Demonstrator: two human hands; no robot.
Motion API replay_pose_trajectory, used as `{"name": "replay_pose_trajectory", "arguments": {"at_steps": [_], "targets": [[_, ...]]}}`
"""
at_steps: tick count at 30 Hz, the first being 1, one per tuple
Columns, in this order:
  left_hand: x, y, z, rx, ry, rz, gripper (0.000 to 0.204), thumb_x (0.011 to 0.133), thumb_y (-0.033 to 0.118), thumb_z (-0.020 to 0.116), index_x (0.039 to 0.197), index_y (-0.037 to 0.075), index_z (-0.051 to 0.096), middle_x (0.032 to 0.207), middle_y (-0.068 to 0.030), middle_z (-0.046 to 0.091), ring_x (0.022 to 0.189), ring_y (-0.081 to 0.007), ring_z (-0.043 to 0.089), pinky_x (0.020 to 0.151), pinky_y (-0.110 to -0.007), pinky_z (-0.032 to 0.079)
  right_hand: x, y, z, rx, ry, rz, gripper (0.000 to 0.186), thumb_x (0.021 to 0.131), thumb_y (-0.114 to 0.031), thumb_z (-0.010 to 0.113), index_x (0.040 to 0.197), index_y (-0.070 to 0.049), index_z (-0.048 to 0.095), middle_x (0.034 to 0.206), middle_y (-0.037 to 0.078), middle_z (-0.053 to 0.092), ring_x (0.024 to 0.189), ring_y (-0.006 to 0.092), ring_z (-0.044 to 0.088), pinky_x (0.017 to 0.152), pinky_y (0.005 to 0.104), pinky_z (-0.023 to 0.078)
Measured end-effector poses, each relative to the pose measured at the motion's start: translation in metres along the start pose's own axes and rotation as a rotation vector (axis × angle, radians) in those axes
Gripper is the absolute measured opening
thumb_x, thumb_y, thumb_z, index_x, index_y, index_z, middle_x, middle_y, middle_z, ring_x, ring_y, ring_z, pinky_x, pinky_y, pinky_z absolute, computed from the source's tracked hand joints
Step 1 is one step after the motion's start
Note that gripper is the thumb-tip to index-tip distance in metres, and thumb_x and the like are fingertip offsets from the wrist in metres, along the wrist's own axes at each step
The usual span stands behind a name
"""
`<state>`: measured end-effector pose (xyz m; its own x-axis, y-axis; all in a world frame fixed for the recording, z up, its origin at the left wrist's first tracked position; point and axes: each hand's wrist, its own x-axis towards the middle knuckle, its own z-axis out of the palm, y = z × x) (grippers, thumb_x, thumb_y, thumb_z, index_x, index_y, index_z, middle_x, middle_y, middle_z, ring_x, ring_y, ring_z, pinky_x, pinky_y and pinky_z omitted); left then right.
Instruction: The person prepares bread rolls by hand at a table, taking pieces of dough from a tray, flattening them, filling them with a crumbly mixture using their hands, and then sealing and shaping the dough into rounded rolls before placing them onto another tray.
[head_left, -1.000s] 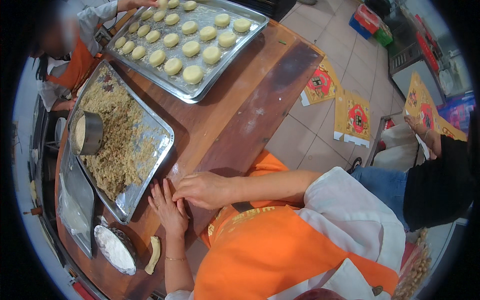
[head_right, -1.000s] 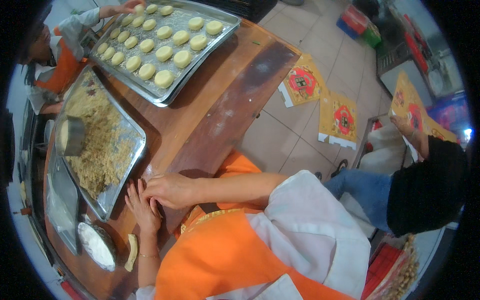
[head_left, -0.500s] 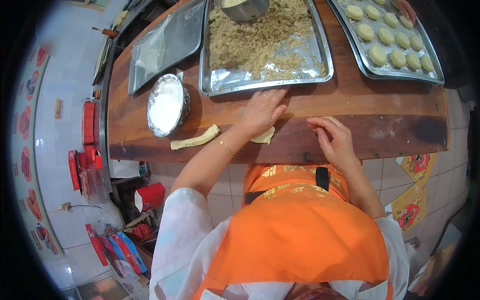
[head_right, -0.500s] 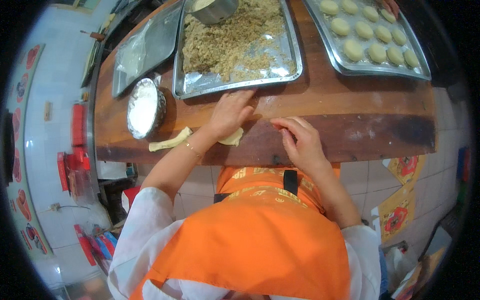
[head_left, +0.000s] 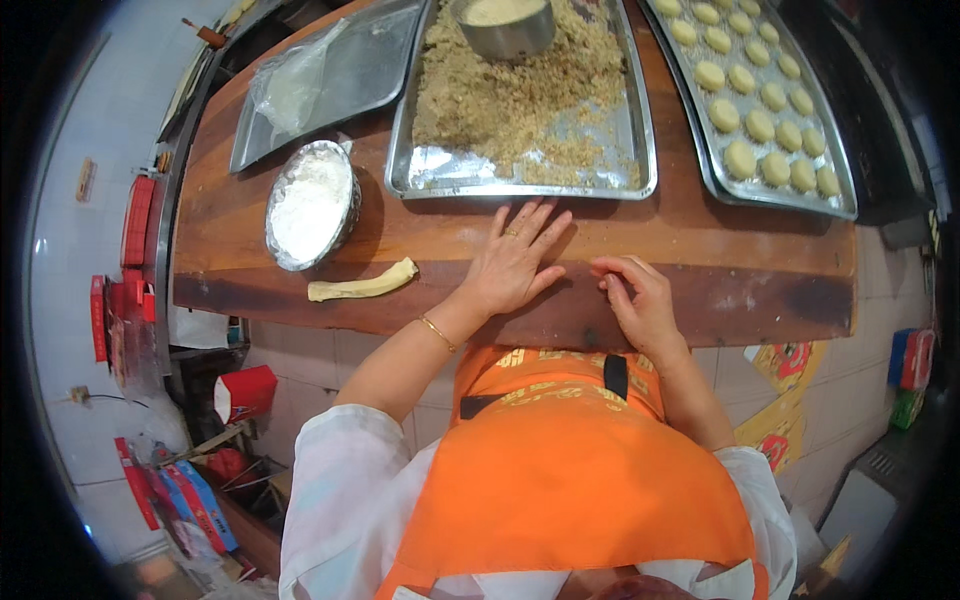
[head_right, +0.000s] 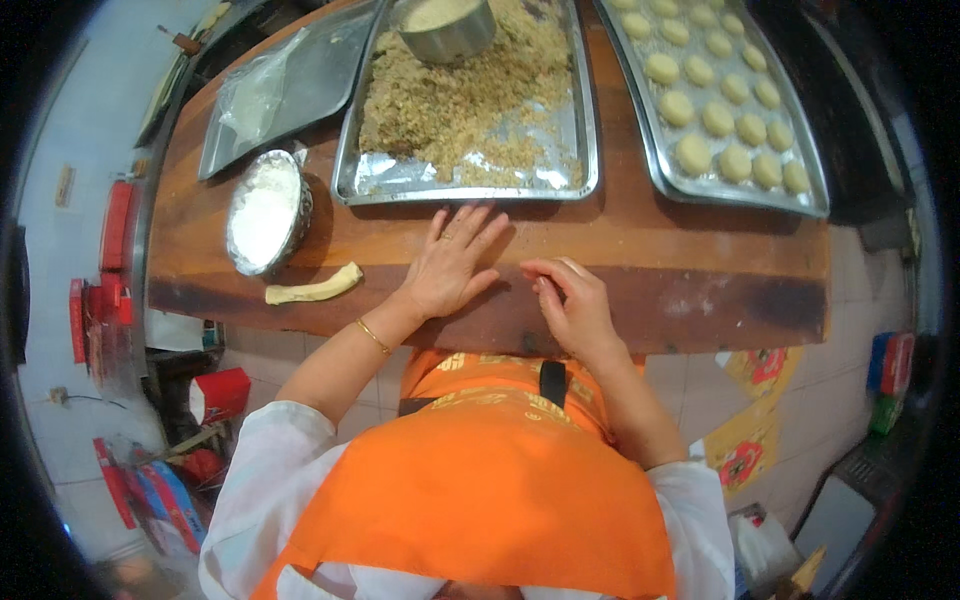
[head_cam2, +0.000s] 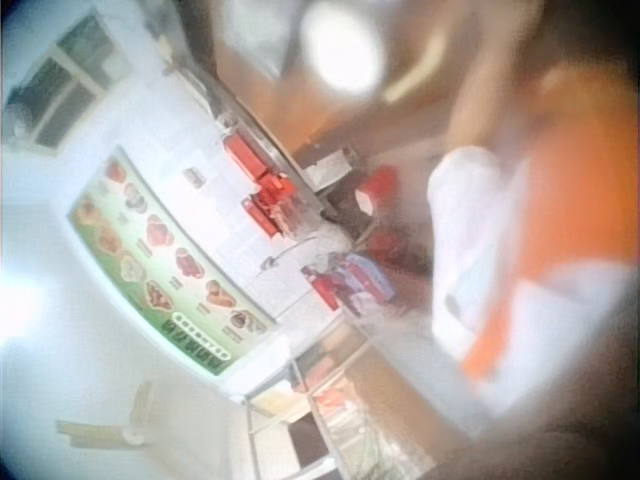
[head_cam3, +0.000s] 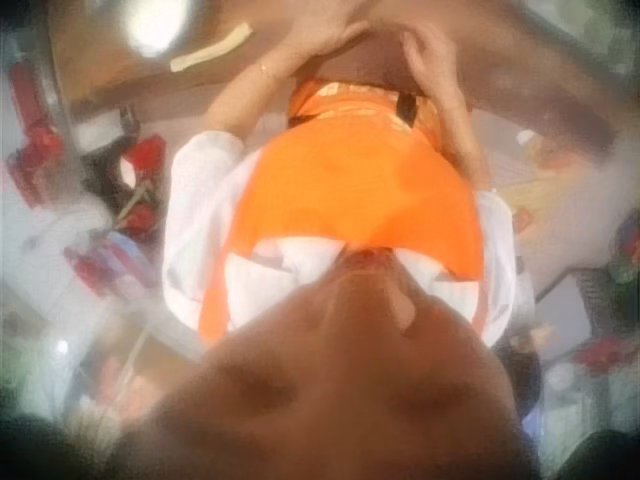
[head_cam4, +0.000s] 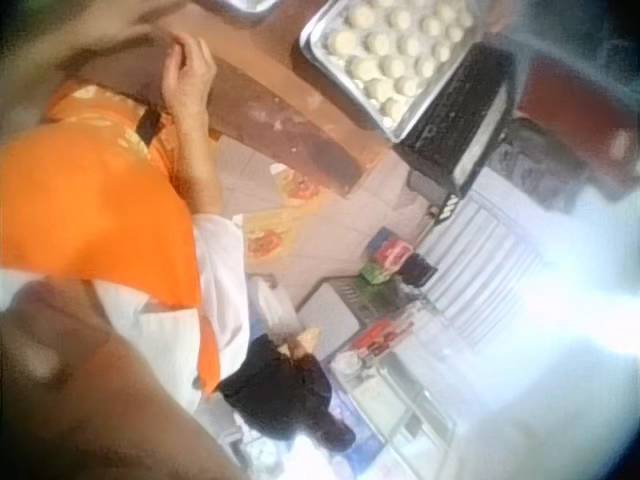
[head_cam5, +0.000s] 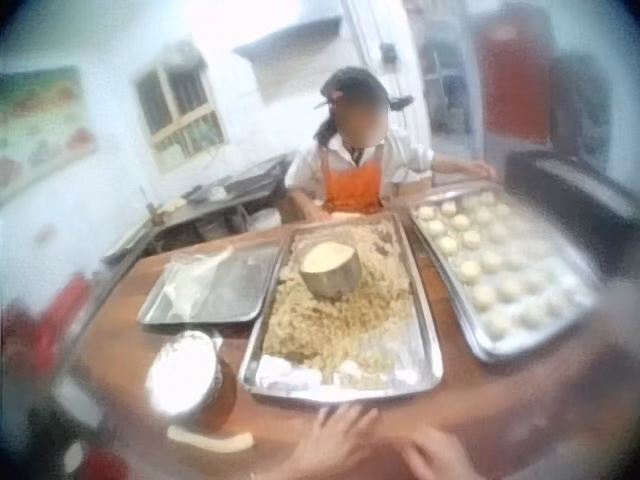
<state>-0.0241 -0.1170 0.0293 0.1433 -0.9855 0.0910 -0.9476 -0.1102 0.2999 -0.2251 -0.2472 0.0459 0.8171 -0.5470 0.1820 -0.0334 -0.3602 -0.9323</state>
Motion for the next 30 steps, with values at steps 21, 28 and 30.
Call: {"name": "replay_pose_trajectory", "arguments": {"at_steps": [21,28,30], "targets": [[-0.051,-0.001,-0.001,-0.241,0.300,-0.184,0.067,0.090,0.034,0.068,0.144,0.002,0.046,0.156,-0.0168,0.037,0.150,-0.0328,0.028,0.121,-0.053,0.020,0.295,0.011,0.016,-0.722,-0.167,-0.299,0.025,0.097,-0.019,0.059,0.114,-0.005,0.070,0.112,0.018,0.070,0.109,0.0382,0.063,0.091,0.0467,0.051],[-0.038,-0.017,-0.024,-0.396,0.648,-0.164,0.048,0.092,0.019,0.062,0.136,0.002,0.055,0.145,-0.0174,0.051,0.142,-0.0359,0.041,0.118,-0.052,0.024,0.306,-0.044,0.145,-0.726,-0.317,-0.673,0.040,0.094,-0.028,0.064,0.122,0.000,0.062,0.121,0.021,0.066,0.115,0.0389,0.060,0.099,0.0464,0.048],[-0.028,-0.036,-0.033,-0.338,0.711,-0.221,0.049,0.092,0.017,0.061,0.138,0.001,0.053,0.148,-0.0187,0.048,0.144,-0.0375,0.038,0.118,-0.052,0.024,0.320,-0.032,0.164,-0.860,-0.306,-0.593,0.041,0.091,-0.036,0.065,0.112,-0.001,0.067,0.113,0.018,0.067,0.110,0.0357,0.062,0.096,0.0454,0.050]]}}
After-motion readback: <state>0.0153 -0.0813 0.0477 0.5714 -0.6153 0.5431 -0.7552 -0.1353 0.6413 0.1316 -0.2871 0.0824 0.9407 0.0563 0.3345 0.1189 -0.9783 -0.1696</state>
